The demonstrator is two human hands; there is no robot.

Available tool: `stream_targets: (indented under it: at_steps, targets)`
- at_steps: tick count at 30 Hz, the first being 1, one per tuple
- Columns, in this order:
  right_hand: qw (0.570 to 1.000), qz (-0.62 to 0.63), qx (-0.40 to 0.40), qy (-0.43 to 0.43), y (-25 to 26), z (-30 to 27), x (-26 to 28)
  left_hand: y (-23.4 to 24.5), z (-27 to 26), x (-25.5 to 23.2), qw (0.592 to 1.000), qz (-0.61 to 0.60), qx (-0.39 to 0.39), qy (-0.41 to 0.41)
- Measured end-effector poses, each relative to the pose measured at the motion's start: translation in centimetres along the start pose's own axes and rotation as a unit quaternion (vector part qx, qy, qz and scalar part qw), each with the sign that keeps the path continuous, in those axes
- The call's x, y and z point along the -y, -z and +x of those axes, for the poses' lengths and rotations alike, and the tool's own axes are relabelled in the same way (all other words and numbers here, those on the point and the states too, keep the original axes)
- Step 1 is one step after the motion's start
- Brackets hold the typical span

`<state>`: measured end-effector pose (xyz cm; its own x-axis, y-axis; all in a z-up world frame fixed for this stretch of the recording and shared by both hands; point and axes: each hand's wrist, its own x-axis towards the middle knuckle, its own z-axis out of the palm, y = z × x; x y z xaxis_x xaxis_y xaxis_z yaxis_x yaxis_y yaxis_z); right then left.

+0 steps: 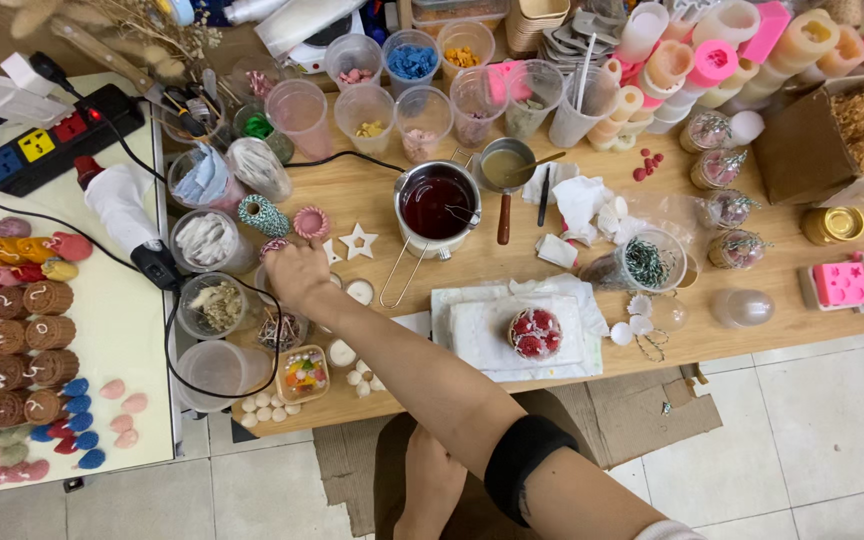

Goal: The person takes brown fibrous material from a box and places it into a small circular container, then adds white wax pieces and a red fruit-shaped wax decoration on top.

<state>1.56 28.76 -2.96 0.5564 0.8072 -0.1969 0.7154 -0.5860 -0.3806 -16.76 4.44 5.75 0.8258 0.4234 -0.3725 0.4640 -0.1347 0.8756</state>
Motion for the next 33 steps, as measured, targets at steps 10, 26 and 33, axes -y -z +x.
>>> stream_targets:
  at_steps: [10, 26, 33]
  targets:
    - [0.998, 0.052, -0.019, -0.006, 0.8, -1.1, -0.6, 0.4, -0.3, -0.7, 0.998, 0.007, 0.017, 0.058]
    - [0.931, 0.169, -0.319, -0.045, 22.0, -35.0, -10.4, -3.8, 5.6, -2.9, 0.934, 0.081, -0.129, -0.324]
    - [0.959, 0.041, -0.272, -0.059, 18.8, -38.3, -16.2, -4.7, 6.0, -4.3, 0.917, 0.134, -0.123, -0.356]
